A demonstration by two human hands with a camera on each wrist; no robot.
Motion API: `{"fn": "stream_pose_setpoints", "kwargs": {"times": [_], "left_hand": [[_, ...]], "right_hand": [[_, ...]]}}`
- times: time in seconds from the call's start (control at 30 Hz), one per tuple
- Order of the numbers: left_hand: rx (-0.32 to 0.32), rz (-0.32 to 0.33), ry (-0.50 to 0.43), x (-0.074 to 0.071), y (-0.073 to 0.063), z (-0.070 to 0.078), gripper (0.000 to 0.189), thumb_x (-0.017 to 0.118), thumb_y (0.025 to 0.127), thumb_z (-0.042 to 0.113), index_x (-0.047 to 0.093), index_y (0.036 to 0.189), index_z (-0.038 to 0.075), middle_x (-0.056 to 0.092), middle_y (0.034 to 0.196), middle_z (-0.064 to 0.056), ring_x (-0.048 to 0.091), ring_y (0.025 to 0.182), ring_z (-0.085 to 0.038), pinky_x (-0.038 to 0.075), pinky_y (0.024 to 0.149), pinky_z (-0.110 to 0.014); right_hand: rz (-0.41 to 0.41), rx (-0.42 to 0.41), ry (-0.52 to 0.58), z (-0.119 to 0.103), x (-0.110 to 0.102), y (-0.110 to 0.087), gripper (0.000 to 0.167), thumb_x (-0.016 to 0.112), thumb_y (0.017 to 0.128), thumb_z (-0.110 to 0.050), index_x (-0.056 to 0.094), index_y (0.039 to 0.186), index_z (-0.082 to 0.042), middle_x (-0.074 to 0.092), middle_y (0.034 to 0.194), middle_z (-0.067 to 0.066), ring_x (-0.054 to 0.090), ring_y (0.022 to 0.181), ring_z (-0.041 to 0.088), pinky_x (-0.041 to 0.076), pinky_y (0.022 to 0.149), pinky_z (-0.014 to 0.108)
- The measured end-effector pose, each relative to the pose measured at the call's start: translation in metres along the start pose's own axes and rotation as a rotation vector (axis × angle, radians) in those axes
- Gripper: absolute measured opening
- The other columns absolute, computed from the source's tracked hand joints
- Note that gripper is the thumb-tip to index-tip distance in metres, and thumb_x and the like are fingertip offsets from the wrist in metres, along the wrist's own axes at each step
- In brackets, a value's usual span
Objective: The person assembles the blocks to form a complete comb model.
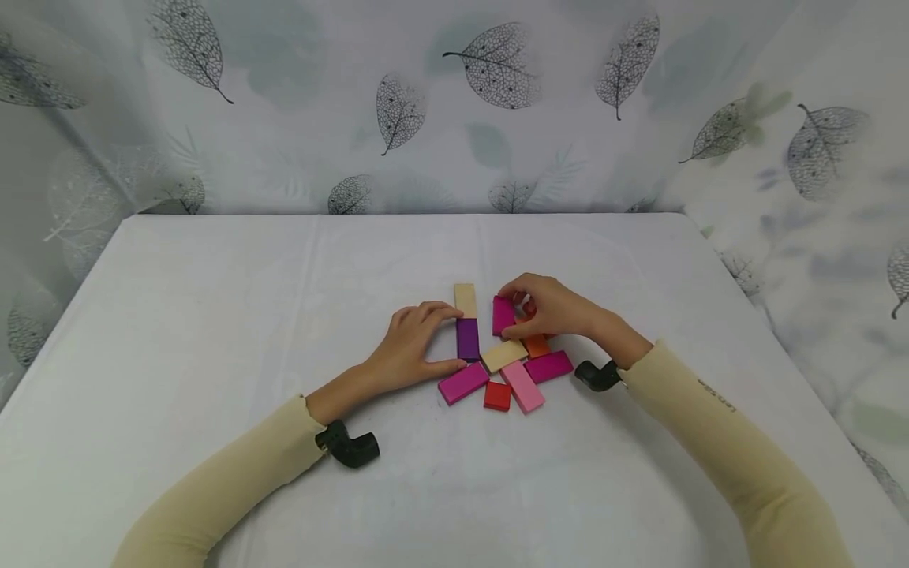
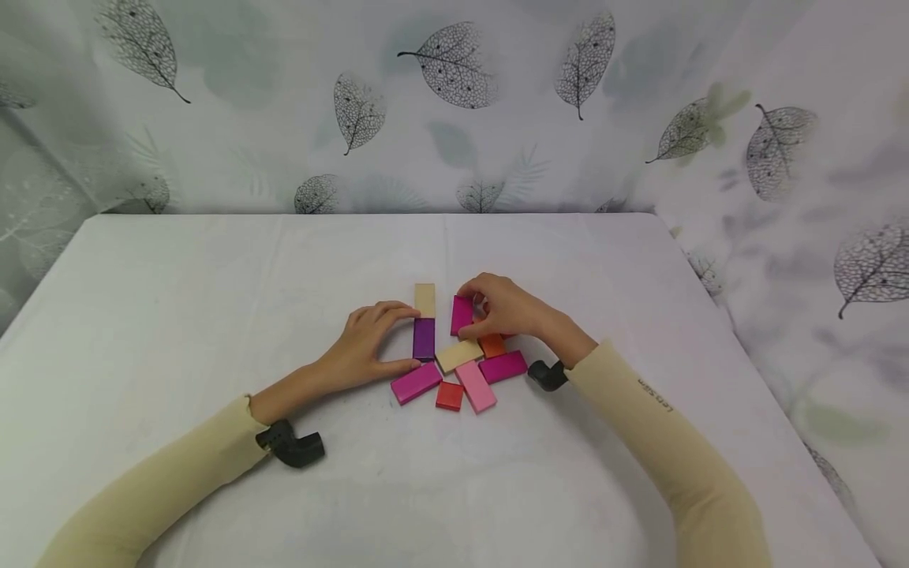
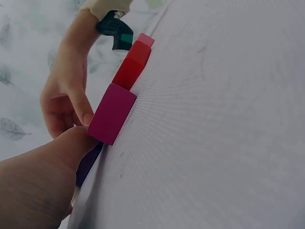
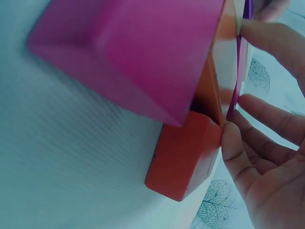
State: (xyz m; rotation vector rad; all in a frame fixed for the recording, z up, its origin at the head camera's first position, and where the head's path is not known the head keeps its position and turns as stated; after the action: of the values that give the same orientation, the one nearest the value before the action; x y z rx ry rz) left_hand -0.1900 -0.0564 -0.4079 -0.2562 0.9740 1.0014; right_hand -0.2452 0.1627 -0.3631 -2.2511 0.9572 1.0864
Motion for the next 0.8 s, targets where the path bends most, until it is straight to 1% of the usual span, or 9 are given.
{"fn": "stream_pose_setpoints", "kwargs": {"times": [0.13, 0.27, 0.4, 0.53, 0.67, 0.8], "left_hand": [[0.011, -0.012, 0.002, 0.0, -0.0005, 0.0002, 0.068, 0.075, 0.083, 0.039, 0.048, 0.141, 0.016, 0.045, 0.14, -0.01, 0.04, 0.132, -0.026, 0.02, 0.111, -0.056], [0.032, -0.028, 0.018, 0.0004, -0.0002, 0.0004, 0.068, 0.074, 0.084, 0.038, 0.047, 0.144, 0.021, 0.044, 0.141, -0.01, 0.039, 0.133, -0.026, 0.019, 0.111, -0.057], [0.039, -0.035, 0.043, 0.0004, 0.0006, 0.001, 0.071, 0.074, 0.085, 0.039, 0.045, 0.147, 0.019, 0.044, 0.142, -0.01, 0.039, 0.133, -0.027, 0.02, 0.111, -0.057], [0.025, -0.04, 0.084, 0.0006, 0.0015, -0.0002, 0.074, 0.073, 0.084, 0.041, 0.043, 0.148, 0.016, 0.043, 0.144, -0.01, 0.039, 0.134, -0.026, 0.021, 0.111, -0.055], [0.013, -0.048, 0.113, 0.0015, 0.0021, -0.0017, 0.074, 0.072, 0.085, 0.042, 0.044, 0.147, 0.015, 0.043, 0.143, -0.01, 0.039, 0.134, -0.026, 0.022, 0.111, -0.054], [0.007, -0.06, 0.118, 0.0019, 0.0019, -0.0012, 0.073, 0.071, 0.086, 0.043, 0.044, 0.147, 0.015, 0.043, 0.144, -0.01, 0.039, 0.134, -0.026, 0.022, 0.111, -0.054]], "right_hand": [[0.014, 0.005, -0.006, -0.0005, -0.0006, 0.0028, 0.056, 0.081, 0.079, -0.017, 0.059, 0.125, 0.005, 0.061, 0.11, 0.016, 0.059, 0.094, 0.026, 0.054, 0.081, 0.039], [0.008, 0.02, -0.017, -0.0003, -0.0016, 0.0058, 0.056, 0.081, 0.079, -0.017, 0.059, 0.125, 0.005, 0.062, 0.107, 0.016, 0.061, 0.09, 0.025, 0.056, 0.079, 0.038], [-0.006, 0.031, -0.023, 0.0012, -0.0025, 0.0069, 0.057, 0.082, 0.078, -0.017, 0.06, 0.126, 0.003, 0.063, 0.107, 0.015, 0.061, 0.088, 0.024, 0.055, 0.078, 0.035], [-0.013, 0.04, -0.011, 0.0018, -0.003, 0.0075, 0.057, 0.082, 0.078, -0.017, 0.06, 0.127, 0.002, 0.064, 0.107, 0.015, 0.06, 0.088, 0.024, 0.054, 0.077, 0.034], [-0.028, 0.047, -0.014, 0.0002, -0.0032, 0.0072, 0.06, 0.083, 0.078, -0.019, 0.059, 0.129, 0.002, 0.063, 0.109, 0.016, 0.06, 0.09, 0.024, 0.054, 0.078, 0.034], [-0.044, 0.051, -0.022, -0.002, -0.0037, 0.0069, 0.06, 0.082, 0.079, -0.019, 0.059, 0.129, 0.002, 0.063, 0.11, 0.016, 0.06, 0.092, 0.026, 0.055, 0.08, 0.036]]}}
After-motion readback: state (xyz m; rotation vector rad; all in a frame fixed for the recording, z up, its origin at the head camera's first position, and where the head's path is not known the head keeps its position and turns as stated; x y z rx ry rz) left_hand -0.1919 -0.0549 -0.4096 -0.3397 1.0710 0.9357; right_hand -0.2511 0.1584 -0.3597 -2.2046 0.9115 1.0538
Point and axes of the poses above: each hand's wrist, its own y-axis towards the middle knuckle, its own x-axis out of the palm, z = x × y, the point moved 4 cm from there along y, towards the middle knuckle
